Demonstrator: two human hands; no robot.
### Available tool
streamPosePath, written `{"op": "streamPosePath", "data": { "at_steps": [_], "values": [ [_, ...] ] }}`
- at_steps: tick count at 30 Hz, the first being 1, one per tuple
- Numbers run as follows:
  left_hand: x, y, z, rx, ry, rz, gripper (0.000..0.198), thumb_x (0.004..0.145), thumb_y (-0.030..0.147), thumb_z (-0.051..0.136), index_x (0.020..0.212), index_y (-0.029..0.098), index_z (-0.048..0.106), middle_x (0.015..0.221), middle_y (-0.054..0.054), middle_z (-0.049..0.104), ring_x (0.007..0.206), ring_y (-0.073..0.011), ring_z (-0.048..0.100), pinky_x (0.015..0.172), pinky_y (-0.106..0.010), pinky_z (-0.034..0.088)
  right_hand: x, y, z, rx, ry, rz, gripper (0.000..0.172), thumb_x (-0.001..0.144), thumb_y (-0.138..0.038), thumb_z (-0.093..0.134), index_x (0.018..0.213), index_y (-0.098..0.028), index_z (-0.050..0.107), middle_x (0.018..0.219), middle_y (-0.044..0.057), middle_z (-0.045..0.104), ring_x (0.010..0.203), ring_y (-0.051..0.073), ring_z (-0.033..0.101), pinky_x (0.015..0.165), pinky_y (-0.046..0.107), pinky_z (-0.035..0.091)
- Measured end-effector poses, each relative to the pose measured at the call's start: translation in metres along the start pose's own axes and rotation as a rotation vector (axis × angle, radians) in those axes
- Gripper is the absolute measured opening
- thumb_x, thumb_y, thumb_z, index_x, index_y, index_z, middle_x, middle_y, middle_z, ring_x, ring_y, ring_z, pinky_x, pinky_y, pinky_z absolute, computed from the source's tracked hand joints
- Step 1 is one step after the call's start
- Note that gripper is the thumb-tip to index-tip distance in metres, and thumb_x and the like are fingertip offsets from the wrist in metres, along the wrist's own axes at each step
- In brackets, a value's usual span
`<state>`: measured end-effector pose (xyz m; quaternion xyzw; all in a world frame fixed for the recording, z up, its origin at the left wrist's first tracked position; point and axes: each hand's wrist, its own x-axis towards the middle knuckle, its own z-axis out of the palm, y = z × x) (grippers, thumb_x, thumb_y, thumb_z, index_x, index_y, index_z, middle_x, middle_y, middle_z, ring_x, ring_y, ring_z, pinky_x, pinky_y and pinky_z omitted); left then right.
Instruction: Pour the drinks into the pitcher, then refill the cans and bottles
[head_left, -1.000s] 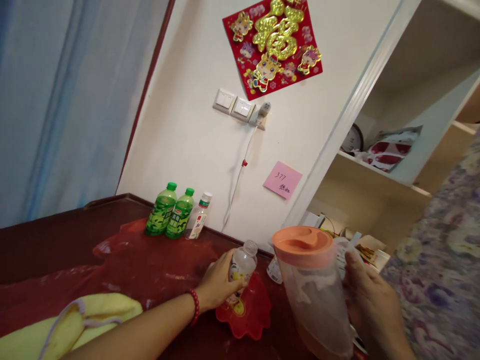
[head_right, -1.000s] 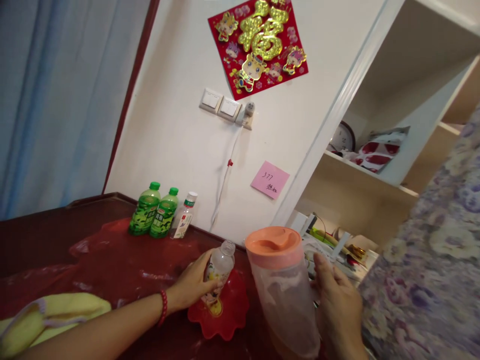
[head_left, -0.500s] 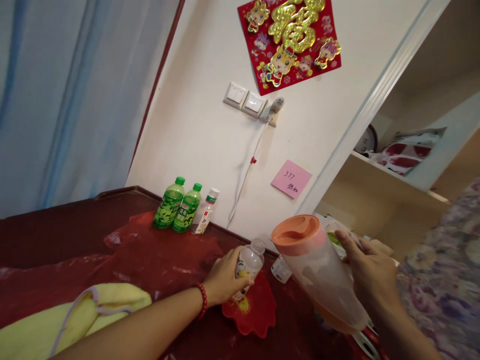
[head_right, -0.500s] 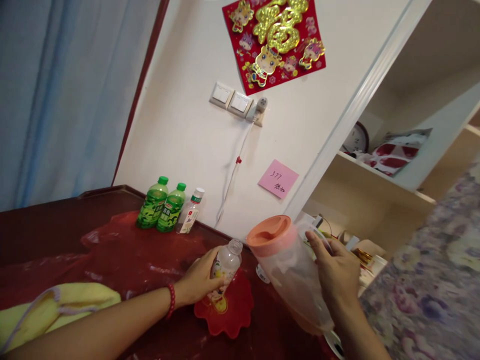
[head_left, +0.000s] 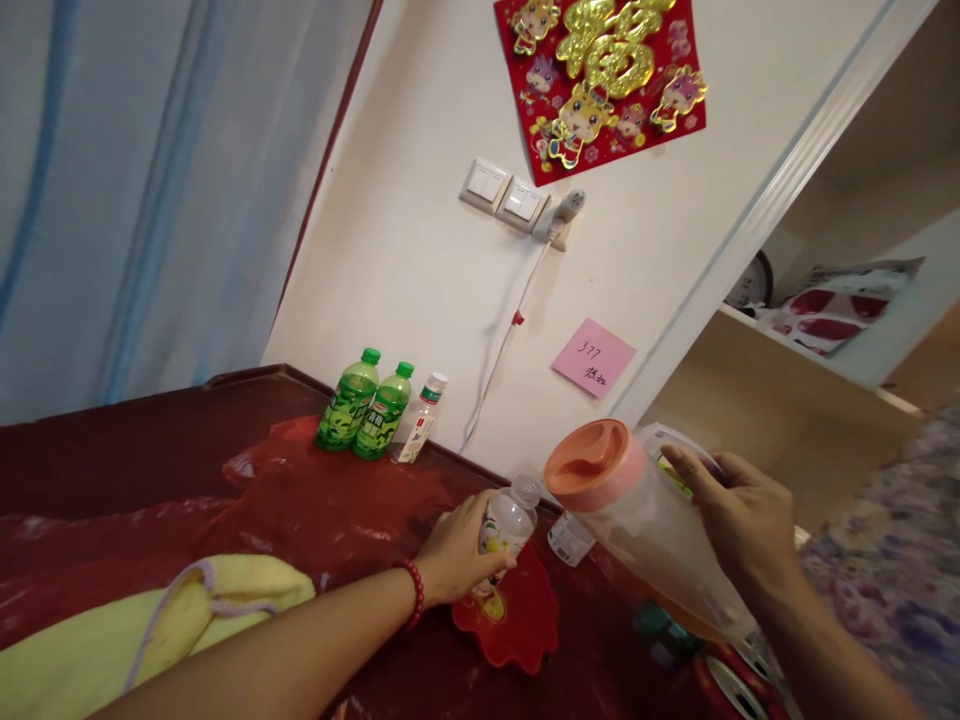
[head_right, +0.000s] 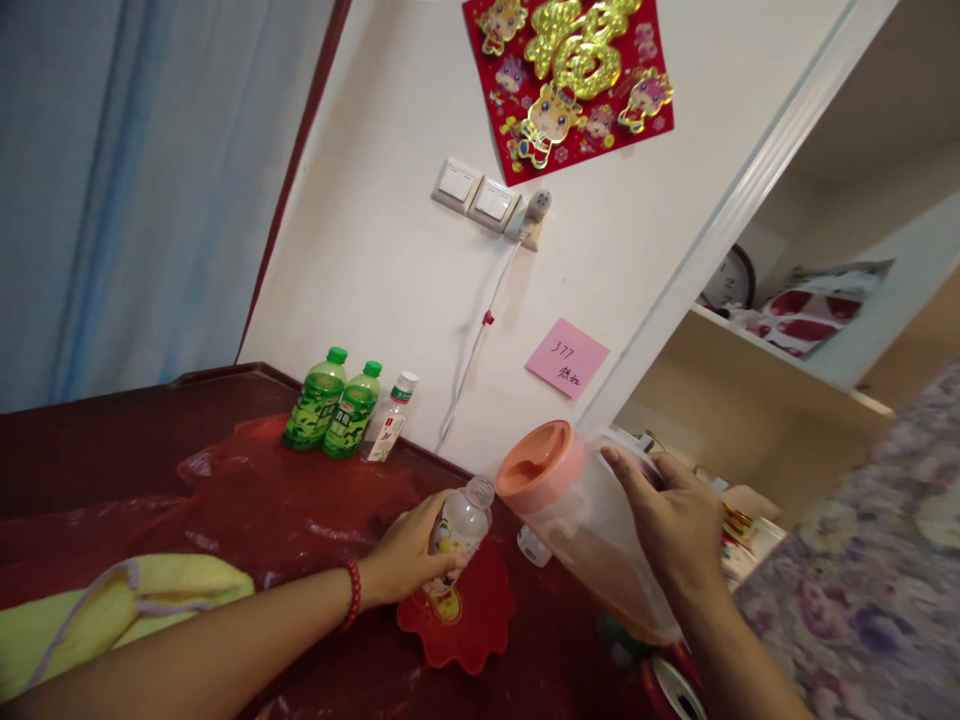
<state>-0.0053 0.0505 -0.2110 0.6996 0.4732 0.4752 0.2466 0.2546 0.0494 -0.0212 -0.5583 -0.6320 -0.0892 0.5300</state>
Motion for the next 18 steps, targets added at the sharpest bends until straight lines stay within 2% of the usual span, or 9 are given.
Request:
{"op": "streamPosePath", "data": {
  "at_steps": [2, 7, 14, 18],
  "values": [
    [-0.0001, 0.0003, -0.0005, 0.015, -0.007, -0.004, 0.067, 0.074, 0.028, 0.074, 0.137, 0.025, 0.053, 0.135, -0.008, 0.067, 0.124, -0.0318, 0.063, 0.106, -0.043, 0.046, 0.0018, -0.0002, 0.0014, -0.012, -0.003, -0.026, 0.074, 0.065, -0.094, 0.063, 0.057, -0.021, 0.052, 0.054, -0.003, 0.037, 0.058, 0.014, 0.037, 0.054, 0.028, 0.026],
    [-0.0012, 0.0005, -0.0007, 0.034, -0.009, -0.010, 0.062, 0.075, 0.030, 0.074, 0.133, 0.026, 0.055, 0.133, -0.007, 0.068, 0.122, -0.0321, 0.064, 0.104, -0.043, 0.046, 0.0052, 0.0018, 0.0033, -0.041, -0.027, -0.067, 0.072, 0.069, -0.093, 0.062, 0.069, -0.020, 0.063, 0.057, -0.003, 0.043, 0.059, 0.015, 0.039, 0.055, 0.028, 0.027],
    [-0.0011, 0.0007, -0.0007, 0.038, -0.011, 0.001, 0.061, 0.075, 0.030, 0.075, 0.132, 0.026, 0.055, 0.135, -0.006, 0.067, 0.124, -0.0312, 0.063, 0.108, -0.044, 0.044, 0.0101, -0.0018, 0.0043, -0.100, -0.029, -0.089, 0.076, 0.066, -0.097, 0.059, 0.064, -0.021, 0.062, 0.056, -0.002, 0.046, 0.058, 0.017, 0.042, 0.054, 0.028, 0.029],
    [-0.0014, 0.0020, -0.0024, 0.046, -0.019, 0.003, 0.063, 0.074, 0.031, 0.076, 0.133, 0.029, 0.054, 0.132, -0.003, 0.068, 0.122, -0.0298, 0.064, 0.106, -0.042, 0.046, 0.0101, -0.0073, 0.0040, -0.112, -0.047, -0.099, 0.076, 0.064, -0.098, 0.059, 0.058, -0.022, 0.055, 0.053, -0.002, 0.040, 0.056, 0.015, 0.039, 0.052, 0.028, 0.027]
  ]
}}
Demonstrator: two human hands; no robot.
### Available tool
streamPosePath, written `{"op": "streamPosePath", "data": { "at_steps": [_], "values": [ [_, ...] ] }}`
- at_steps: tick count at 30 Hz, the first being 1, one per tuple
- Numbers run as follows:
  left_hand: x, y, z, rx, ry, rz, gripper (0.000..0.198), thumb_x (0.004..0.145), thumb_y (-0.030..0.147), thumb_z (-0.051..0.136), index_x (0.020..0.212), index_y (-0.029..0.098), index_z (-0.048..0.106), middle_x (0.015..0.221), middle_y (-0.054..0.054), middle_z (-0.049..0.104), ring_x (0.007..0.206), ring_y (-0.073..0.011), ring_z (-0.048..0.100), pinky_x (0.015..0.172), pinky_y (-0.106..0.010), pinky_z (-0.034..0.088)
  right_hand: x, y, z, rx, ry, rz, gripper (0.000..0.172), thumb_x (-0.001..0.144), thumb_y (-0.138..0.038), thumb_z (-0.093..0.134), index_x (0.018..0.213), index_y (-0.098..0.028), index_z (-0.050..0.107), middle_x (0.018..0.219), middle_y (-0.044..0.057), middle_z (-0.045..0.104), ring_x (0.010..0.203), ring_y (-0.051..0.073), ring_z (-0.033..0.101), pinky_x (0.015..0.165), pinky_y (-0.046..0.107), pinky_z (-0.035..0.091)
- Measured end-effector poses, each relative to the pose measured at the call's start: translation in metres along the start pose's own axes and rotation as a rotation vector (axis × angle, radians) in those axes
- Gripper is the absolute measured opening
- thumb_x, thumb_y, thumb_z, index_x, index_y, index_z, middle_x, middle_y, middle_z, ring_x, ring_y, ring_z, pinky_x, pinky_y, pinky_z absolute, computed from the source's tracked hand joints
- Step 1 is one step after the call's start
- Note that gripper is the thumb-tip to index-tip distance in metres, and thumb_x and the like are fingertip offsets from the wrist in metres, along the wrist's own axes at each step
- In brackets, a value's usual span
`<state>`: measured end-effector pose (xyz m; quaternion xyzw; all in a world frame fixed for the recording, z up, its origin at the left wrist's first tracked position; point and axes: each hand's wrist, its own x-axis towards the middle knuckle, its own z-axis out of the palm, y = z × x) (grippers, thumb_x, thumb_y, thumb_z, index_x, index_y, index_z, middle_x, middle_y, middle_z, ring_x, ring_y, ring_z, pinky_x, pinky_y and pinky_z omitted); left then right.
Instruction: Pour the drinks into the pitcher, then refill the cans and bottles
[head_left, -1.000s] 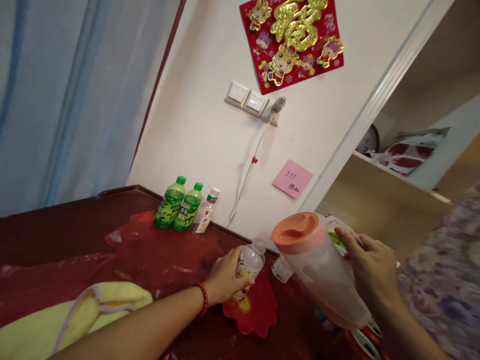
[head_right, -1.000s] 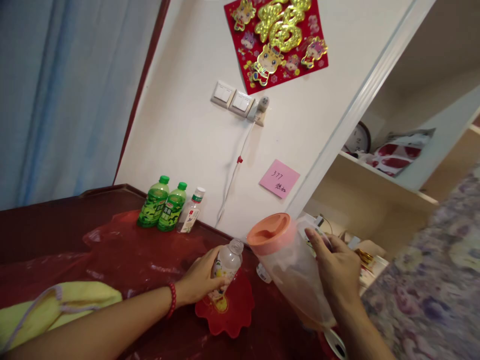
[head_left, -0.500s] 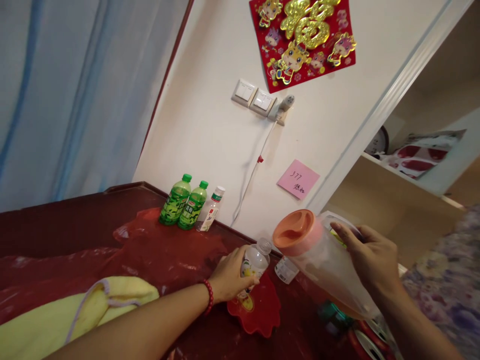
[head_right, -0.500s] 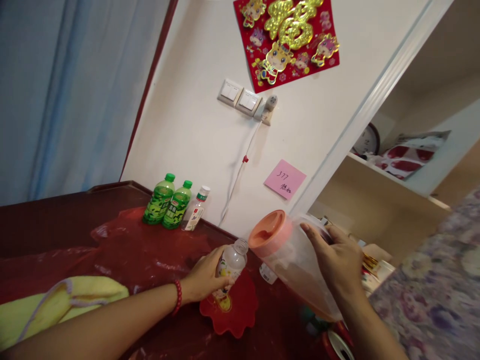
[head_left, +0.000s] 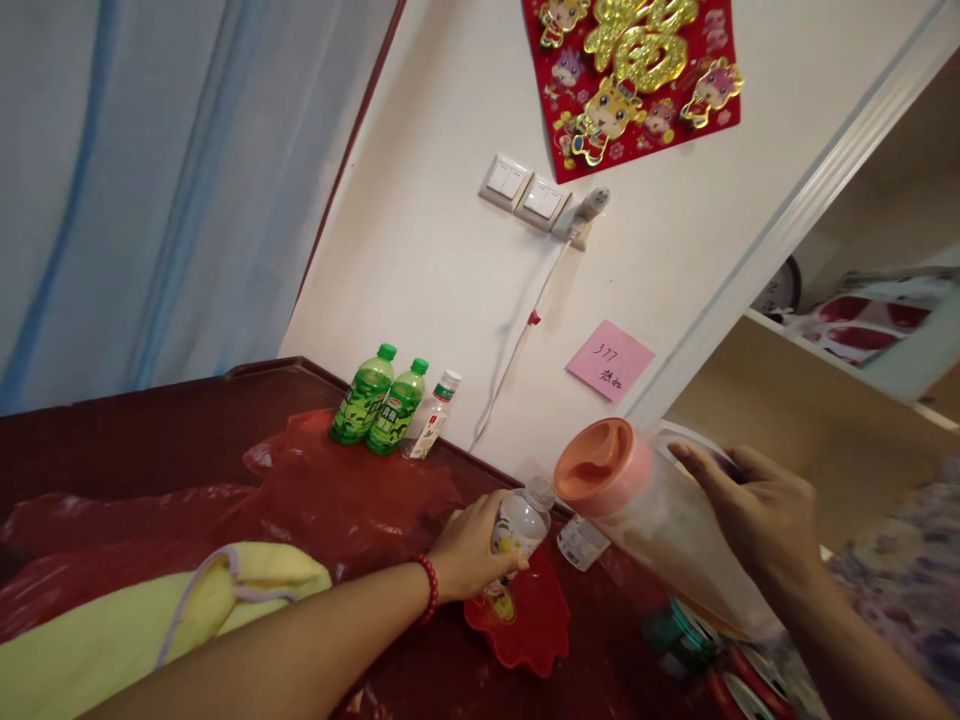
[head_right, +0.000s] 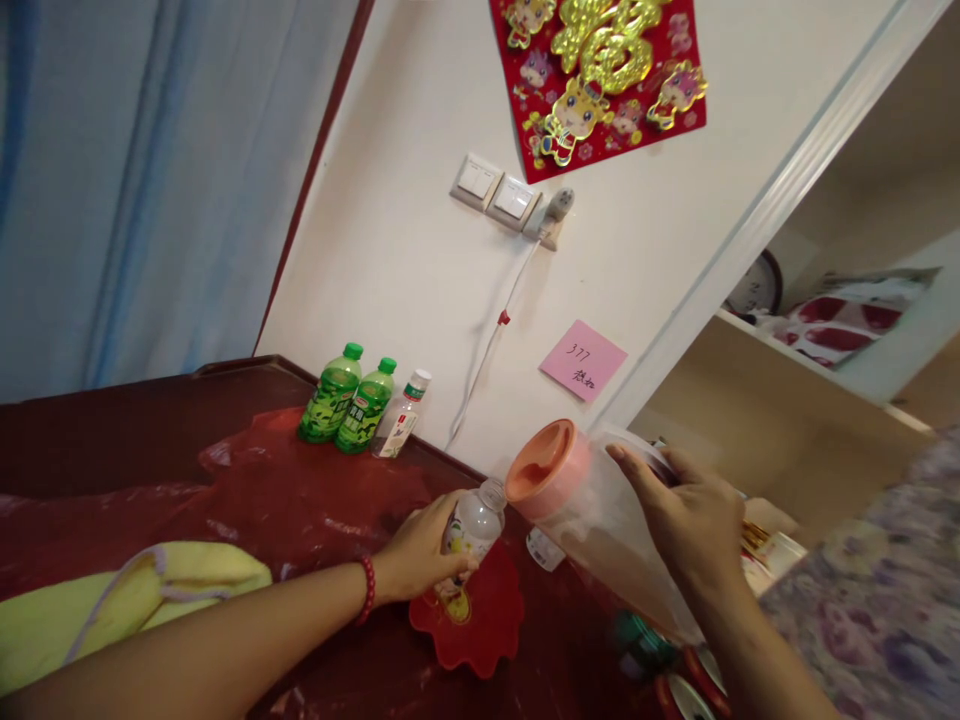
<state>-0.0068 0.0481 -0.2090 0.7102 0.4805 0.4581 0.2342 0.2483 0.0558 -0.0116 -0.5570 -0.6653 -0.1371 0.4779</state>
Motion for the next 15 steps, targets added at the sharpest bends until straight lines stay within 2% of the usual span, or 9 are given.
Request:
{"op": "streamPosePath", "data": {
  "at_steps": [3, 12, 15],
  "values": [
    [-0.0005, 0.0011, -0.0012, 0.009, -0.007, 0.000, 0.065, 0.075, 0.032, 0.076, 0.135, 0.029, 0.053, 0.133, -0.003, 0.068, 0.124, -0.0294, 0.063, 0.108, -0.041, 0.046, -0.0002, -0.0031, -0.0006, -0.003, -0.015, -0.001, 0.078, 0.063, -0.099, 0.058, 0.055, -0.022, 0.050, 0.051, -0.002, 0.038, 0.055, 0.015, 0.038, 0.051, 0.029, 0.026],
    [0.0004, 0.0001, -0.0008, 0.026, -0.010, -0.018, 0.068, 0.074, 0.033, 0.078, 0.137, 0.028, 0.052, 0.133, -0.004, 0.067, 0.124, -0.0307, 0.063, 0.107, -0.044, 0.046, 0.0011, -0.0059, 0.0009, -0.008, -0.019, 0.002, 0.077, 0.061, -0.100, 0.059, 0.060, -0.023, 0.059, 0.052, -0.002, 0.043, 0.056, 0.016, 0.041, 0.052, 0.030, 0.029],
    [0.0001, 0.0004, -0.0008, 0.028, -0.011, -0.024, 0.068, 0.074, 0.033, 0.078, 0.137, 0.028, 0.052, 0.134, -0.005, 0.067, 0.125, -0.0308, 0.063, 0.108, -0.044, 0.046, 0.0018, -0.0071, 0.0000, 0.003, -0.008, -0.009, 0.075, 0.062, -0.097, 0.062, 0.057, -0.023, 0.053, 0.052, -0.003, 0.038, 0.056, 0.015, 0.039, 0.052, 0.030, 0.026]
  ]
}}
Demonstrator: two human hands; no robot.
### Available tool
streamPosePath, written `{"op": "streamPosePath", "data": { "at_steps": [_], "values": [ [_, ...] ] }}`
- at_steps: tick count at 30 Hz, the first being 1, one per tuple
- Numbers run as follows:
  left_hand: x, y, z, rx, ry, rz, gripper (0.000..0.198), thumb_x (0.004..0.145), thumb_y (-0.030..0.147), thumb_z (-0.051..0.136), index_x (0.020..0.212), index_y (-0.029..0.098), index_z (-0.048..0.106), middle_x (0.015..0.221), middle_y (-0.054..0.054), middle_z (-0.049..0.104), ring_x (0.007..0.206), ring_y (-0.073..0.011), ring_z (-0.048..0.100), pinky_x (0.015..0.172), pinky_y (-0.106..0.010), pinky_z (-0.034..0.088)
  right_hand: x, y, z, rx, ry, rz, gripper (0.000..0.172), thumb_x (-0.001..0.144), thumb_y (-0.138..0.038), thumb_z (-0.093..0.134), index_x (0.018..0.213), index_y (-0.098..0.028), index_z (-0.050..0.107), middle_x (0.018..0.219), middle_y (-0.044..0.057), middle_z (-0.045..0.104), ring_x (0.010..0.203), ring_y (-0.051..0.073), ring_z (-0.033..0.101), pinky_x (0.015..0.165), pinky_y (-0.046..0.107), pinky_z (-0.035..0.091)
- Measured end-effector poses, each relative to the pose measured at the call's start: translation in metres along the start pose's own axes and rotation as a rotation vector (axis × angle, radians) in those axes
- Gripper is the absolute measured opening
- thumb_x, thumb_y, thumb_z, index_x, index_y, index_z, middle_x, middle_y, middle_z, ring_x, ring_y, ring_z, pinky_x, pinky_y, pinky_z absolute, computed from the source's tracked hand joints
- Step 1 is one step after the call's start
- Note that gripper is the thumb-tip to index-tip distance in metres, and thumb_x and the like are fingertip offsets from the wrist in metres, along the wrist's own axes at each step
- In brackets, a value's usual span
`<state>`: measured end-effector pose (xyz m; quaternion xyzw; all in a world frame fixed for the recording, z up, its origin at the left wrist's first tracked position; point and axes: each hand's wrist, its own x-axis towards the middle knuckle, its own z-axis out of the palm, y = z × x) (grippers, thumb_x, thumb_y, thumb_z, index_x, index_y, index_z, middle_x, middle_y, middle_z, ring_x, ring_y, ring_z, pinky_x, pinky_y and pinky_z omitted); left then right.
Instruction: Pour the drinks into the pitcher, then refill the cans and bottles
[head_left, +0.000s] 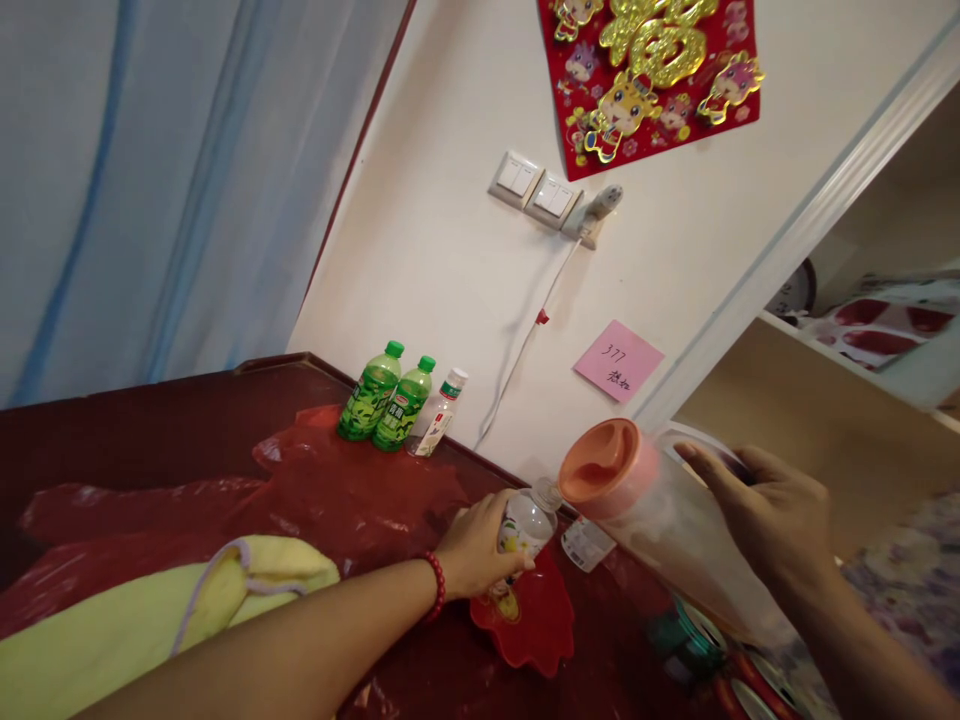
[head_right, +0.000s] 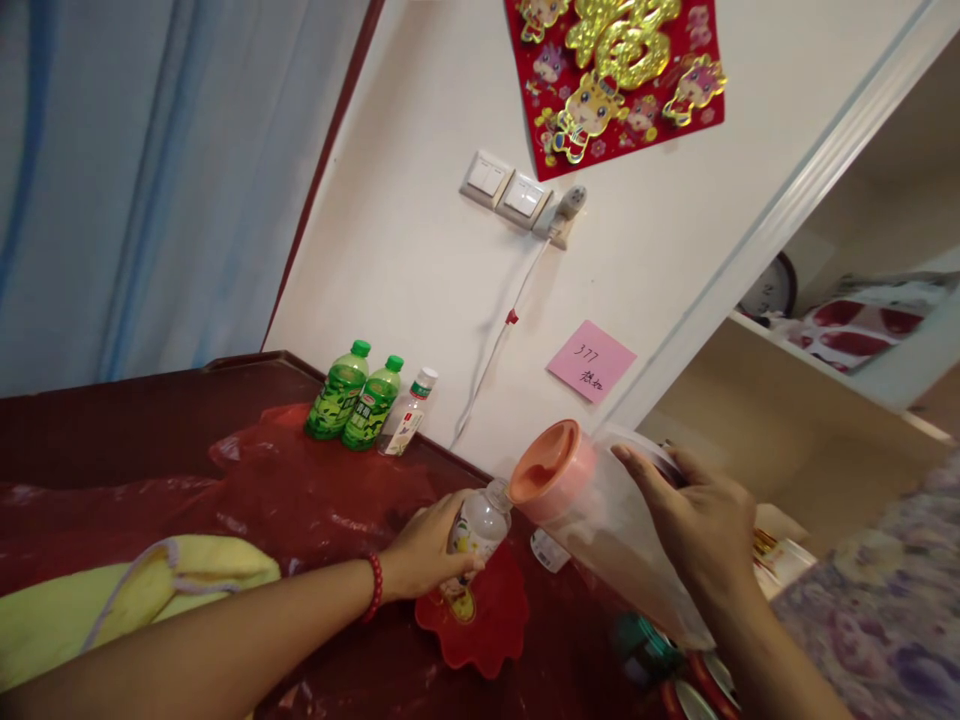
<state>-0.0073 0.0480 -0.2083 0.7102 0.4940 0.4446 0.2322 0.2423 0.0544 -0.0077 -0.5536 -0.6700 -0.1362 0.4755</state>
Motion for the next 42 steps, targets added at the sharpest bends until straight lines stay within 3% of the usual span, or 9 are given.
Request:
{"op": "streamPosePath", "data": {
  "at_steps": [3, 9, 20, 42],
  "values": [
    [-0.0005, 0.0006, -0.0001, 0.000, -0.005, -0.001, 0.068, 0.074, 0.033, 0.077, 0.136, 0.028, 0.052, 0.135, -0.005, 0.067, 0.125, -0.0310, 0.063, 0.108, -0.045, 0.046, 0.0006, -0.0015, -0.0018, -0.006, 0.013, -0.015, 0.076, 0.064, -0.095, 0.064, 0.055, -0.023, 0.043, 0.052, -0.004, 0.033, 0.055, 0.014, 0.035, 0.052, 0.030, 0.023],
    [-0.0004, 0.0011, -0.0001, 0.001, -0.007, 0.000, 0.068, 0.074, 0.033, 0.077, 0.137, 0.028, 0.052, 0.137, -0.005, 0.066, 0.126, -0.0311, 0.062, 0.109, -0.047, 0.045, 0.0023, -0.0035, -0.0053, -0.032, 0.015, -0.008, 0.076, 0.062, -0.098, 0.062, 0.057, -0.023, 0.053, 0.051, -0.003, 0.036, 0.054, 0.015, 0.036, 0.053, 0.031, 0.027],
    [-0.0003, 0.0003, -0.0004, -0.009, -0.004, 0.020, 0.068, 0.075, 0.033, 0.076, 0.138, 0.028, 0.051, 0.137, -0.003, 0.066, 0.127, -0.0287, 0.062, 0.107, -0.042, 0.046, 0.0057, -0.0062, -0.0074, -0.050, 0.035, -0.048, 0.080, 0.060, -0.102, 0.059, 0.054, -0.023, 0.048, 0.050, -0.003, 0.035, 0.052, 0.014, 0.035, 0.052, 0.030, 0.026],
    [-0.0007, 0.0008, -0.0027, -0.015, -0.012, 0.013, 0.065, 0.075, 0.032, 0.076, 0.135, 0.029, 0.052, 0.137, -0.003, 0.067, 0.125, -0.0287, 0.063, 0.108, -0.042, 0.046, 0.0078, -0.0024, -0.0078, -0.049, 0.045, -0.091, 0.076, 0.070, -0.095, 0.062, 0.056, -0.022, 0.046, 0.052, -0.004, 0.034, 0.054, 0.014, 0.036, 0.050, 0.028, 0.026]
  ]
}}
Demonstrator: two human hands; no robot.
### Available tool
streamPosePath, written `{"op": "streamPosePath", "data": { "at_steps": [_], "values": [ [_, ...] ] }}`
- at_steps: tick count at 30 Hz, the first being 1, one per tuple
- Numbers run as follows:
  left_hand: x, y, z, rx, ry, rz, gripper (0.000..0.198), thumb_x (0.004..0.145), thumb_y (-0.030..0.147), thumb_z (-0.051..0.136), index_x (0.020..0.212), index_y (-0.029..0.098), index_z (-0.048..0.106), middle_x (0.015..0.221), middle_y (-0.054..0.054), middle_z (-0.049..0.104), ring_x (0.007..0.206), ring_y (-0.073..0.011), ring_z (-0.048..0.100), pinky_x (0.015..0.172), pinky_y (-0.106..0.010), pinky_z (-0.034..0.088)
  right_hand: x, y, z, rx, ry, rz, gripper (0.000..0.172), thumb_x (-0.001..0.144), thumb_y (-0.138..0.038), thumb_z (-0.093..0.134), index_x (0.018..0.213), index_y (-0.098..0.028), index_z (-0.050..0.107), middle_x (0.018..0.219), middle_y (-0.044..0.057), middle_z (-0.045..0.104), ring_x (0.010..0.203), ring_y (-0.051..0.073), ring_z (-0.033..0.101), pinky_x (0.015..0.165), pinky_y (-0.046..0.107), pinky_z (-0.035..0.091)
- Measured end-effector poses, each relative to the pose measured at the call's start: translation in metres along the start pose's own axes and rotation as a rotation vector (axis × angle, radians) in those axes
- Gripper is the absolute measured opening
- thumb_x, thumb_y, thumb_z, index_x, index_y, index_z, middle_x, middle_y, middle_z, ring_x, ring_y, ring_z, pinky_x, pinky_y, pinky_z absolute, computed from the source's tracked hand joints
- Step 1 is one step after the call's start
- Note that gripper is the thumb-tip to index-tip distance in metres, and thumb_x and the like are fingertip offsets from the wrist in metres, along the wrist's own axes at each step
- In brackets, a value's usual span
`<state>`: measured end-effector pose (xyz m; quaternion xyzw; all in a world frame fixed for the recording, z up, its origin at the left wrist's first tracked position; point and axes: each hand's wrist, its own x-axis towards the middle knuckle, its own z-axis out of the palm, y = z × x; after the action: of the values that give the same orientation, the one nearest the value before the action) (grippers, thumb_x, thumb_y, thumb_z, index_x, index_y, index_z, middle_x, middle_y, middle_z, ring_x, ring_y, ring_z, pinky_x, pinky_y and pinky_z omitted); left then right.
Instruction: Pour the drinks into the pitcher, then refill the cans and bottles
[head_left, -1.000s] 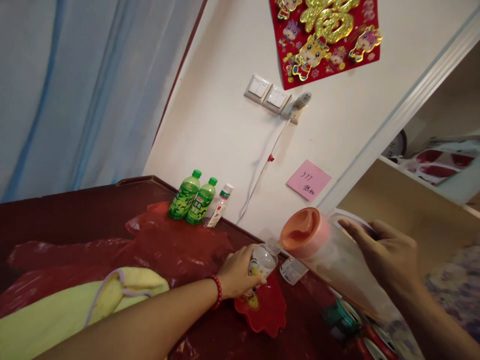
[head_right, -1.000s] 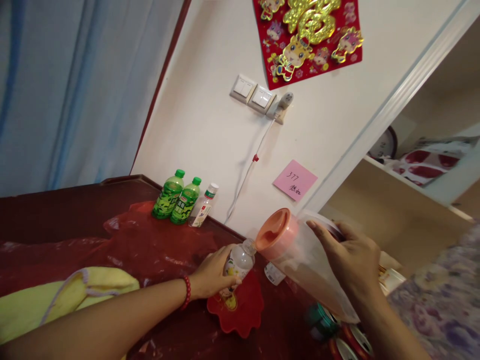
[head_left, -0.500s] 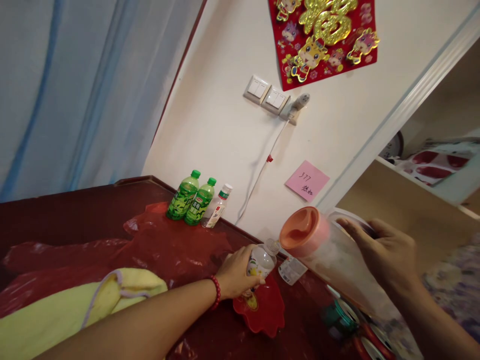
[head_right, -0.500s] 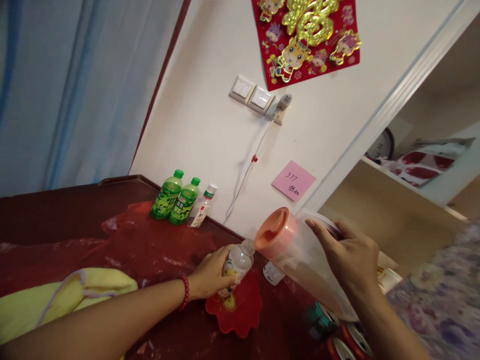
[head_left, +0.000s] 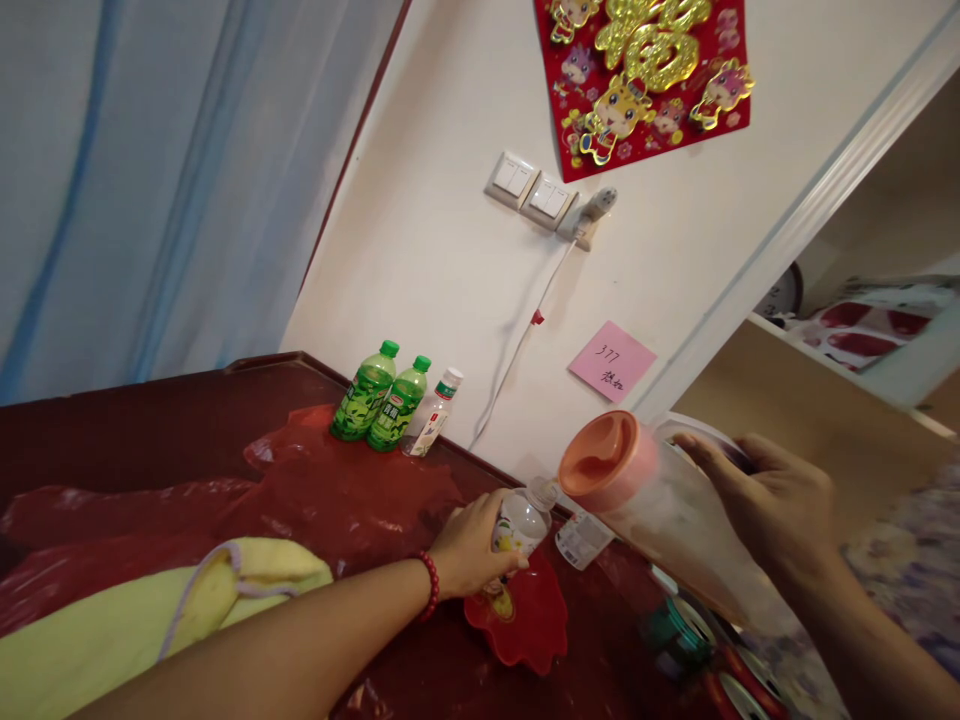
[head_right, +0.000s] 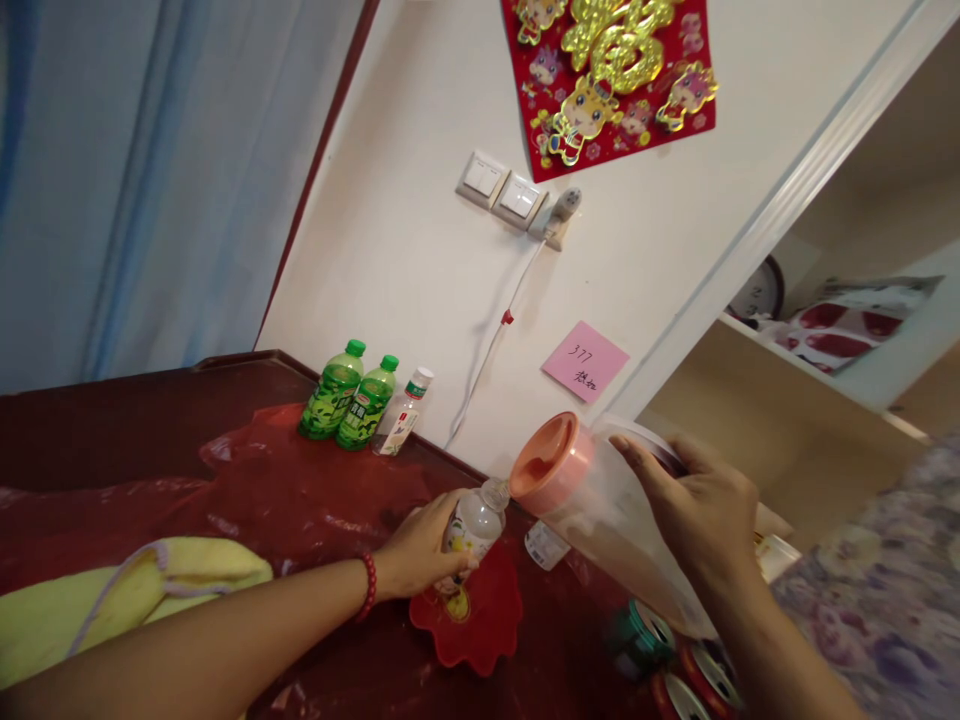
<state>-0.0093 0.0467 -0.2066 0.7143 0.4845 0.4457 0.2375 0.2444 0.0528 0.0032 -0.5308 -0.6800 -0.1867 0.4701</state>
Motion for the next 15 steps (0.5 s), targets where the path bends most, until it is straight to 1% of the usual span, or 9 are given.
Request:
{"op": "streamPosePath", "data": {
  "at_steps": [2, 6, 15],
  "values": [
    [0.0001, -0.0007, 0.0007, 0.000, 0.001, 0.003, 0.065, 0.075, 0.033, 0.076, 0.135, 0.029, 0.052, 0.136, -0.003, 0.068, 0.125, -0.0285, 0.063, 0.108, -0.042, 0.046, 0.0000, -0.0015, -0.0003, -0.005, 0.003, -0.005, 0.078, 0.070, -0.096, 0.061, 0.055, -0.022, 0.043, 0.051, -0.003, 0.033, 0.054, 0.013, 0.036, 0.050, 0.029, 0.025],
    [0.0006, -0.0018, 0.0024, 0.001, 0.007, 0.002, 0.064, 0.074, 0.033, 0.076, 0.134, 0.029, 0.053, 0.138, -0.004, 0.066, 0.126, -0.0291, 0.062, 0.109, -0.043, 0.045, 0.0003, -0.0039, -0.0010, 0.004, -0.012, 0.014, 0.078, 0.066, -0.099, 0.060, 0.056, -0.022, 0.048, 0.051, -0.003, 0.035, 0.054, 0.014, 0.036, 0.051, 0.029, 0.027],
    [0.0007, -0.0024, 0.0021, -0.009, 0.009, 0.016, 0.065, 0.074, 0.031, 0.075, 0.135, 0.030, 0.052, 0.137, -0.002, 0.067, 0.124, -0.0282, 0.063, 0.108, -0.042, 0.045, 0.0004, -0.0076, -0.0018, 0.012, -0.009, 0.003, 0.077, 0.066, -0.097, 0.061, 0.054, -0.023, 0.046, 0.051, -0.003, 0.035, 0.054, 0.014, 0.036, 0.053, 0.030, 0.027]
  ]
}}
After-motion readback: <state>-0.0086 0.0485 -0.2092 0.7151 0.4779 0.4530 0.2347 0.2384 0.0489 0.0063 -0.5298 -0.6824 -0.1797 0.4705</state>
